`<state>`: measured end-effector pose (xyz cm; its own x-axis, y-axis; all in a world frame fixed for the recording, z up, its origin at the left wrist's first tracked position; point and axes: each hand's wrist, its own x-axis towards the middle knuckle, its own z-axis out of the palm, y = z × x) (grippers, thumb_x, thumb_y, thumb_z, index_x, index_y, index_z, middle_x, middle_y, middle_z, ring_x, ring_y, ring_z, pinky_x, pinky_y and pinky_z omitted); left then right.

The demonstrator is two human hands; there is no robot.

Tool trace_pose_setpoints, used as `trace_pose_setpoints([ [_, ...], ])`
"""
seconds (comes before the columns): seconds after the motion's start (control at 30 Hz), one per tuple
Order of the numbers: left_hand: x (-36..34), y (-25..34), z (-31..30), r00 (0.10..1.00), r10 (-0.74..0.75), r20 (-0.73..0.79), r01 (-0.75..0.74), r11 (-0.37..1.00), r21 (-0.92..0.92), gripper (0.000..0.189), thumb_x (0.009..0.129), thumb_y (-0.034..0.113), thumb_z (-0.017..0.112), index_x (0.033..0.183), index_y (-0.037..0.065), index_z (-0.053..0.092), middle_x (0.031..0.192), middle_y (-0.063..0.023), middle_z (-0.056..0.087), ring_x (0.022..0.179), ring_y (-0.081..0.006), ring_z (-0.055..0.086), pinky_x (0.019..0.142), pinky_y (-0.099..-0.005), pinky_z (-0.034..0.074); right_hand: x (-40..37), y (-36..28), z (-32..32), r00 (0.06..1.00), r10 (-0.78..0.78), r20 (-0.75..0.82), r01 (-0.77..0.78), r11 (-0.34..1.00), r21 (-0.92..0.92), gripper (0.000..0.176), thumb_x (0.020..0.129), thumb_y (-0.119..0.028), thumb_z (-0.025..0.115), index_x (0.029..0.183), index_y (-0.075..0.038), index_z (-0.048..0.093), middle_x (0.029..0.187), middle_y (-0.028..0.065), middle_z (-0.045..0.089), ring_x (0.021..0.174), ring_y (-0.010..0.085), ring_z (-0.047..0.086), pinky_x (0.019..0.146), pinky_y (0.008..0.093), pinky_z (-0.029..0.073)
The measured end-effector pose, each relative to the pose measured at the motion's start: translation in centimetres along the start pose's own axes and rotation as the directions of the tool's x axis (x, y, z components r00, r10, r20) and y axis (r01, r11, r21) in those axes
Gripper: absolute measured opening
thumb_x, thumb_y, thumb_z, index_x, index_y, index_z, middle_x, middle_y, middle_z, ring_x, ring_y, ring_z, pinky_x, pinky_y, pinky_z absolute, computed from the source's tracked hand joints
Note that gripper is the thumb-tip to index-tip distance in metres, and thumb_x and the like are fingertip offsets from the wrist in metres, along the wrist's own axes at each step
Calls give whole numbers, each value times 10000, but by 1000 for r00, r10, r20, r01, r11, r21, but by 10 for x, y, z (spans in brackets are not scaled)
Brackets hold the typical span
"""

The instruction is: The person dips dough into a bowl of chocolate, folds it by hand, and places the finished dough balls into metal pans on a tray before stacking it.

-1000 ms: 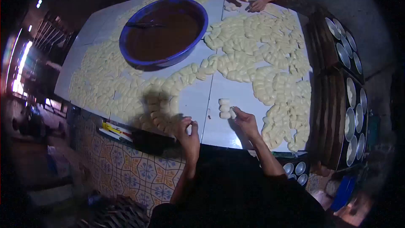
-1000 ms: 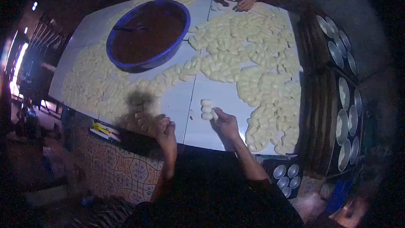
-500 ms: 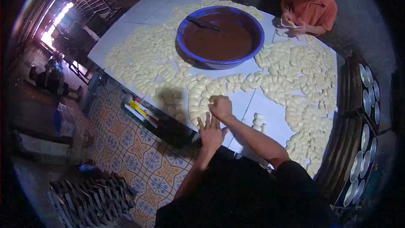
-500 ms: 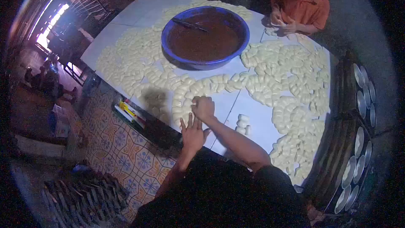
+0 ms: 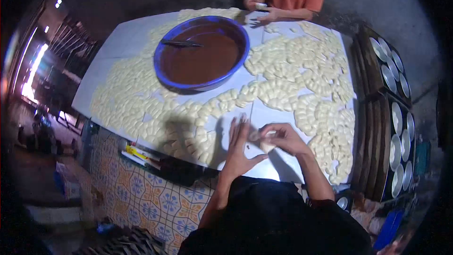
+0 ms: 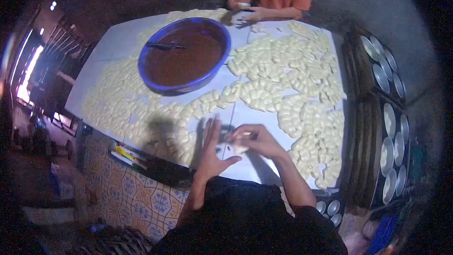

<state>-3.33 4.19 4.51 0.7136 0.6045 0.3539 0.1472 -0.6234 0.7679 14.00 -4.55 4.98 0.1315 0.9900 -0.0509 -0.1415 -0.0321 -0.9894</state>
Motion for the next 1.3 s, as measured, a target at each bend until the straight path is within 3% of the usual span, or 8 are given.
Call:
trace_pose_setpoints([
  [0.2, -36, -83, 51, 960, -143, 241, 222, 912, -344, 199, 896, 64, 530, 1073, -8, 585, 824, -54, 609, 557, -104, 514, 510, -251, 438, -61, -11, -26, 882, -134, -452, -37, 936, -349, 191, 744, 37, 635, 921, 1, 697, 1198, 121, 571, 926, 179, 631, 720, 266, 522],
  [0.27, -38, -90, 37, 802, -528, 278, 487, 309, -817, 153, 891, 70, 543, 1030, 13, 571, 713, -30, 504, 587, -86, 484, 530, -266, 431, -82, 21, -65, 825, -142, -547, 109, 990, -92, 194, 779, 35, 603, 957, 11, 677, 1147, 121, 611, 919, 173, 631, 726, 270, 516],
  [0.33, -49, -107, 37, 826, -556, 91, 375, 422, -825, 265, 873, 89, 574, 1116, -11, 541, 889, -98, 584, 742, -153, 564, 647, -297, 474, -88, 19, -70, 736, 90, -671, 188, 925, 330, 172, 840, -15, 584, 996, 21, 646, 1086, 131, 643, 882, 160, 626, 732, 264, 502],
  [0.47, -20, -64, 40, 945, -208, -252, 297, 867, 400, 492, 829, 107, 637, 1272, -19, 465, 1193, -193, 551, 1070, -277, 542, 891, -356, 439, -90, 88, -80, 772, 207, -601, 87, 902, 422, 174, 878, -63, 589, 1023, 28, 613, 1157, 150, 611, 1021, 171, 584, 826, 294, 484],
  [0.73, -4, 8, 88, 899, -438, -14, 299, 637, -710, 248, 836, 1, 641, 1084, -19, 640, 1134, -138, 608, 1020, -170, 583, 825, -279, 487, -33, 18, 11, 778, -231, -584, 120, 968, -222, 272, 838, -9, 620, 1106, 36, 605, 957, 80, 573, 905, 140, 575, 708, 245, 510],
  [0.93, -16, -3, 85, 885, -460, -71, 351, 762, -545, 165, 801, -17, 687, 963, -38, 665, 928, -94, 666, 818, -105, 605, 683, -231, 496, -9, 17, -1, 849, -310, -428, 198, 937, -286, 347, 932, -323, 525, 1038, -20, 657, 1036, 140, 540, 1015, 222, 510, 861, 342, 429],
  [1.07, -12, -9, 86, 776, -445, 447, 152, -555, -818, 275, 894, 127, 583, 1143, 9, 574, 1057, -98, 616, 987, -159, 590, 853, -288, 471, -3, 33, 7, 924, -356, -142, 303, 906, -295, 457, 869, -377, 603, 1210, -75, 574, 1274, 131, 482, 1242, 268, 406, 1040, 405, 311],
  [1.3, 104, -24, 45, 861, -303, 408, 324, -292, -900, 1092, 618, 837, 451, 1277, -33, 406, 1172, -182, 500, 1065, -302, 499, 952, -431, 375, 8, 44, -36, 995, -87, -51, 94, 982, 162, 1140, 705, -751, 558, 1486, -88, 57, 1488, 151, 185, 1235, 252, 373, 1016, 422, 346],
])
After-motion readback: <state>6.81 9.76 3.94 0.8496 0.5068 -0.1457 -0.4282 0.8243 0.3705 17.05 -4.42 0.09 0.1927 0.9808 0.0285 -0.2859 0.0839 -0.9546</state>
